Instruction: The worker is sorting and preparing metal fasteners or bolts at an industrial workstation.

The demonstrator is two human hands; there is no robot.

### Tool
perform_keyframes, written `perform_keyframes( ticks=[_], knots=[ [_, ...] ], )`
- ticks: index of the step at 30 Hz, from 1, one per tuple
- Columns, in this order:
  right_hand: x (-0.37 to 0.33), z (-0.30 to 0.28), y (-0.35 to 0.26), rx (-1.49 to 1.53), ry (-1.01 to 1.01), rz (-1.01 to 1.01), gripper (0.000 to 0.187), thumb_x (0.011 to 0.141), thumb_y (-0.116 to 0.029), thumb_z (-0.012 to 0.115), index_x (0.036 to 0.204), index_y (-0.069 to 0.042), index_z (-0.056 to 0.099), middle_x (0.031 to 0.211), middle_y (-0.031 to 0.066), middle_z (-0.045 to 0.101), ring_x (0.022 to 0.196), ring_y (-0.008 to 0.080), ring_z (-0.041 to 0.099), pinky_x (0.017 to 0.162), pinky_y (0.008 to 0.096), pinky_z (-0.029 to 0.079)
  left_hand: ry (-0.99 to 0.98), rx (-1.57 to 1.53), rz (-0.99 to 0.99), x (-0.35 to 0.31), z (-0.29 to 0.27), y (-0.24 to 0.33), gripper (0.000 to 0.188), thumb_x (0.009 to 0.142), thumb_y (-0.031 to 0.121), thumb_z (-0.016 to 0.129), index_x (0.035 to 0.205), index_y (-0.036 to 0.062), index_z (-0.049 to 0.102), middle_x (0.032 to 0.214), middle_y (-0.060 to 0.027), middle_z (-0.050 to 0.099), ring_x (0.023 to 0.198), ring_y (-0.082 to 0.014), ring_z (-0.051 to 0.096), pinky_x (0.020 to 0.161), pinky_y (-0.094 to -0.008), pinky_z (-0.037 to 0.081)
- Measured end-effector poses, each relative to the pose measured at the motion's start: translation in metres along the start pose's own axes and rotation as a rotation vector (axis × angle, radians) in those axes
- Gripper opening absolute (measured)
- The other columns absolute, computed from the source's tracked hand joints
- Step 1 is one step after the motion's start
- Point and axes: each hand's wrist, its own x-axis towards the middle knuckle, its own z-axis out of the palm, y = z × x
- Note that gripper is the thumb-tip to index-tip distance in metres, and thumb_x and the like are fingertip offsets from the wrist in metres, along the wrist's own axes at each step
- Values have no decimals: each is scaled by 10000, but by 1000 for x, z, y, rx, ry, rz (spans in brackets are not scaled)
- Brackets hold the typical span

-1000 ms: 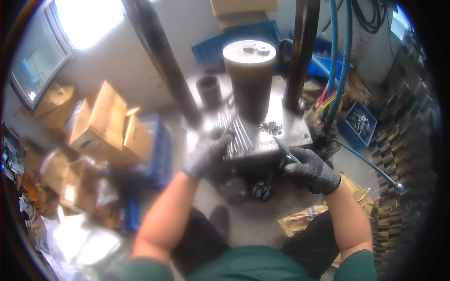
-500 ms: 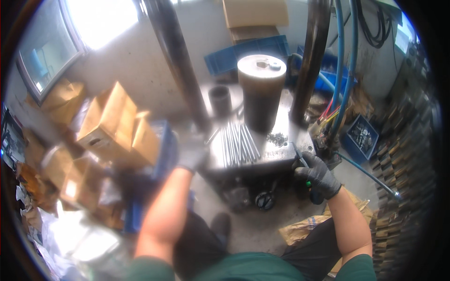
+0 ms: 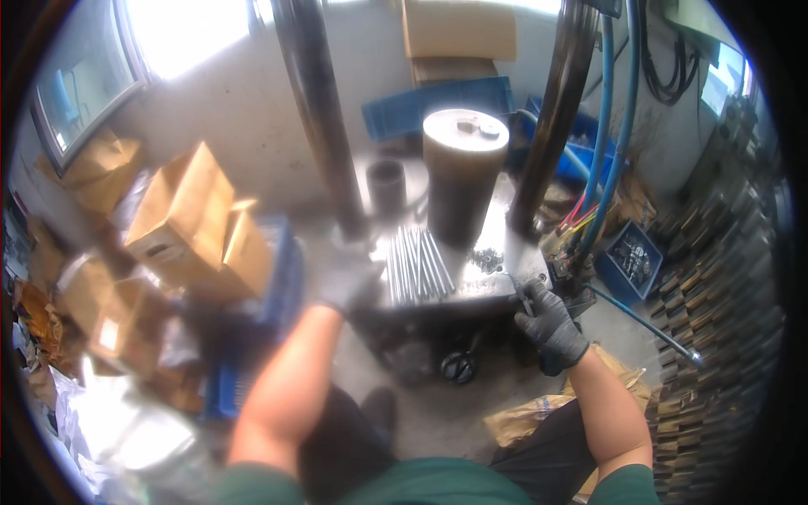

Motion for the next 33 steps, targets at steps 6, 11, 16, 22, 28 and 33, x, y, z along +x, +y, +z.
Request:
perform_keyframes(
  ticks=[6,11,16,22,28,33],
  knots=[
    [14,14,11,-238,48,-44,302,800,25,610,1097,-23,592,923,189,634,871,349,647,794,407,521,-165,-149,-64,-5,-11,22,554,897,347,695,1368,62,632,1162,-278,711,1090,-374,710,992,-444,540],
    [27,11,11,-494,47,-120,388,751,20,645,1135,-34,636,992,199,662,970,394,645,895,464,521,-195,-2,3,-5,-9,17,654,870,315,659,1474,95,536,1252,-299,671,1124,-398,692,1030,-456,526],
    [56,8,29,-533,130,-288,484,696,35,675,1173,-43,653,1054,152,678,1067,383,614,953,455,513,-108,-117,-98,-2,8,3,748,804,277,685,1508,107,501,1332,-322,621,1156,-424,673,1056,-459,517],
    [116,18,143,-266,153,-285,562,724,21,705,1276,-46,631,1083,145,679,1079,362,607,973,444,513,111,-462,40,16,48,-37,635,816,159,700,1418,31,544,1073,-184,720,798,-238,716,719,-372,609],
    [140,17,164,-261,131,-99,557,728,-19,732,1277,-80,661,1115,203,664,1065,388,627,953,449,533,-33,-2000,-496,8,-4,50,384,940,95,570,1313,7,548,910,-91,657,726,-169,644,573,-266,558],
    [146,14,149,-212,105,-51,450,738,-19,714,1183,-81,679,1128,242,647,1075,426,627,958,469,528,-104,-1859,-502,-7,14,90,395,1001,68,576,1389,70,505,948,-98,657,699,-144,635,533,-234,506]
  ],
)
